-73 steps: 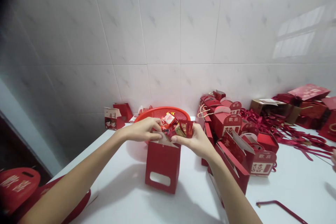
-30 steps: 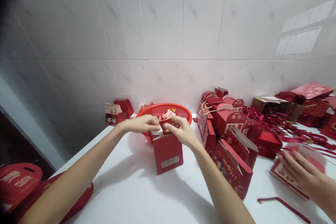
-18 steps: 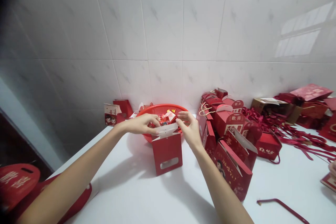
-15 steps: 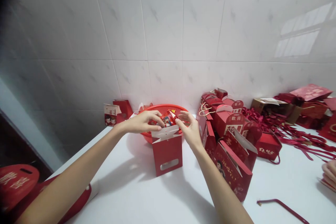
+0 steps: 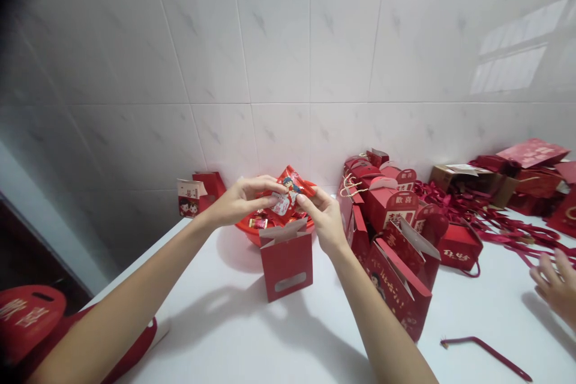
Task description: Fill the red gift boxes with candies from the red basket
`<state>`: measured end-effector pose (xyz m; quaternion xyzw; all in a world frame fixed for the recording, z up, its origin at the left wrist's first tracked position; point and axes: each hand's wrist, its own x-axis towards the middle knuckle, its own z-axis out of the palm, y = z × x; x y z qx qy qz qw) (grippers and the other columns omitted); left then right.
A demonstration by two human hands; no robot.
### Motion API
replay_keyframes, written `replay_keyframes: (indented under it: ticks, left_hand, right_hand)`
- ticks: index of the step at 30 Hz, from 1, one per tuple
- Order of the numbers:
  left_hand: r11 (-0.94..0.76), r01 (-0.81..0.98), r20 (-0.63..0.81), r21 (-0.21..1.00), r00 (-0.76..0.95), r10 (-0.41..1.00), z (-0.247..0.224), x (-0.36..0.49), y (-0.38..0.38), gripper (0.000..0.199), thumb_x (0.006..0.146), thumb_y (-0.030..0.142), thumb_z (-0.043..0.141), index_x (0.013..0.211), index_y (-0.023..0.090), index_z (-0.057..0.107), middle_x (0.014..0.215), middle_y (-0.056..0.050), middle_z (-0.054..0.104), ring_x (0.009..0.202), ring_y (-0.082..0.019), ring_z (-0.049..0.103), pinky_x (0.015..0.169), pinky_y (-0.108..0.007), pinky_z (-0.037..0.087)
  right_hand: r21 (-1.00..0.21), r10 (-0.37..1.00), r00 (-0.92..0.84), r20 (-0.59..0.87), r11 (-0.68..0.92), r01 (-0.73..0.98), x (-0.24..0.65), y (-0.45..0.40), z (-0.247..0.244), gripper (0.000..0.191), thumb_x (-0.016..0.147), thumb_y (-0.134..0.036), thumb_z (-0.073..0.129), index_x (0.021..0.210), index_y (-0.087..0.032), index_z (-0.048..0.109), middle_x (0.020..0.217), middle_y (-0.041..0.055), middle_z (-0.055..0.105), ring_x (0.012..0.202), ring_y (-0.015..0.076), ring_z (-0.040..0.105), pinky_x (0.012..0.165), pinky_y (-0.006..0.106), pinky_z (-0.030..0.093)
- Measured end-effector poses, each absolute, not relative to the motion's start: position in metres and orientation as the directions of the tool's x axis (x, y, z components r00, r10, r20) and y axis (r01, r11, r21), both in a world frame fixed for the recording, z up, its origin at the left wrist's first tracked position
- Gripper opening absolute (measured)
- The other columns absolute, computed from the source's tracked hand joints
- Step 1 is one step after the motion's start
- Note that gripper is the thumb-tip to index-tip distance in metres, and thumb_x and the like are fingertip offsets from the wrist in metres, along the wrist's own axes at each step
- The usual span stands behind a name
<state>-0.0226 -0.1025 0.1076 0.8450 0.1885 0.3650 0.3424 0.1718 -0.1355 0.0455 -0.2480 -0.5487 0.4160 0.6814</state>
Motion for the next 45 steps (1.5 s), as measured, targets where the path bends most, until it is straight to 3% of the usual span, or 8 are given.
replay_keyframes:
  ticks: [4, 9, 13, 22, 29, 35, 40, 45]
  left_hand:
    - [-0.695, 0.097, 0.458, 0.712, 0.687, 0.565, 0.111, -0.025, -0.105, 0.026, 0.085, 0.024, 0.068, 0.109, 0.018, 0.073, 0.115, -0.01, 0.069, 0.108, -0.023, 0.064, 0.09, -0.032, 0.052]
    - [-0.59, 0.113, 0.429, 0.799, 0.581, 0.692, 0.108, -0.023, -0.106, 0.074, 0.08, 0.033, 0.076, 0.146, 0.023, 0.044, 0.123, -0.012, 0.067, 0.11, -0.025, 0.065, 0.09, -0.036, 0.054]
    - [-0.439, 0.119, 0.283, 0.89, 0.612, 0.739, 0.107, -0.023, -0.105, 0.091, 0.071, 0.031, 0.084, 0.148, 0.019, 0.037, 0.117, -0.014, 0.07, 0.105, -0.027, 0.068, 0.087, -0.038, 0.056]
    - [-0.356, 0.09, 0.201, 0.93, 0.688, 0.697, 0.112, -0.031, -0.105, 0.072, 0.07, 0.021, 0.082, 0.133, 0.016, 0.047, 0.105, -0.011, 0.073, 0.089, -0.021, 0.07, 0.075, -0.031, 0.056]
    - [-0.495, 0.169, 0.214, 0.853, 0.751, 0.625, 0.108, -0.029, -0.105, 0.055, 0.075, 0.018, 0.075, 0.125, 0.019, 0.051, 0.103, -0.008, 0.071, 0.086, -0.018, 0.068, 0.074, -0.031, 0.053]
    - [-0.625, 0.265, 0.227, 0.735, 0.772, 0.594, 0.117, -0.034, -0.106, 0.011, 0.077, 0.022, 0.07, 0.077, 0.015, 0.062, 0.09, -0.004, 0.065, 0.086, -0.017, 0.062, 0.073, -0.027, 0.048]
    - [-0.715, 0.41, -0.042, 0.566, 0.881, 0.471, 0.119, -0.036, -0.105, 0.016, 0.084, 0.023, 0.062, 0.091, 0.021, 0.076, 0.098, -0.004, 0.073, 0.092, -0.018, 0.064, 0.075, -0.024, 0.045]
    - [-0.673, 0.503, -0.094, 0.542, 0.832, 0.546, 0.112, -0.034, -0.102, 0.029, 0.08, 0.019, 0.062, 0.105, 0.022, 0.077, 0.1, -0.003, 0.075, 0.09, -0.018, 0.065, 0.072, -0.022, 0.045]
  right_hand:
    - [-0.813, 0.862, 0.03, 0.505, 0.487, -0.319, 0.172, -0.139, 0.046, 0.03, 0.076, -0.045, 0.079, 0.091, -0.019, 0.075, 0.082, 0.0026, 0.075, 0.071, 0.0164, 0.07, 0.072, 0.03, 0.059]
    - [-0.798, 0.88, 0.114, 0.462, 0.468, -0.379, 0.17, -0.142, 0.046, 0.032, 0.072, -0.046, 0.082, 0.084, -0.018, 0.074, 0.078, 0.0014, 0.074, 0.063, 0.0146, 0.069, 0.066, 0.028, 0.059]
    - [-0.779, 0.888, 0.169, 0.429, 0.458, -0.429, 0.169, -0.143, 0.043, 0.033, 0.069, -0.045, 0.084, 0.083, -0.018, 0.072, 0.079, 0.0015, 0.074, 0.064, 0.0151, 0.071, 0.066, 0.028, 0.059]
    - [-0.8, 0.904, 0.106, 0.414, 0.417, -0.431, 0.175, -0.141, 0.041, 0.033, 0.07, -0.046, 0.083, 0.085, -0.021, 0.068, 0.086, 0.001, 0.075, 0.076, 0.017, 0.072, 0.071, 0.029, 0.059]
    - [-0.863, 0.894, -0.017, 0.447, 0.427, -0.271, 0.193, -0.151, 0.056, 0.031, 0.064, -0.031, 0.088, 0.086, -0.018, 0.071, 0.085, 0.0033, 0.074, 0.079, 0.0189, 0.069, 0.072, 0.029, 0.057]
    - [-0.822, 0.869, 0.116, 0.481, 0.493, -0.285, 0.206, -0.149, 0.05, 0.032, 0.064, -0.028, 0.086, 0.079, -0.021, 0.059, 0.077, -0.0025, 0.067, 0.071, 0.0136, 0.064, 0.064, 0.023, 0.053]
    - [-0.805, 0.863, 0.097, 0.495, 0.498, -0.322, 0.195, -0.144, 0.042, 0.044, 0.066, -0.027, 0.082, 0.106, -0.026, 0.063, 0.1, 0.0012, 0.071, 0.091, 0.0179, 0.067, 0.075, 0.028, 0.055]
    - [-0.829, 0.867, 0.018, 0.498, 0.482, -0.283, 0.182, -0.138, 0.032, 0.029, 0.069, -0.029, 0.078, 0.095, -0.022, 0.067, 0.095, 0.0019, 0.071, 0.087, 0.0186, 0.067, 0.075, 0.03, 0.055]
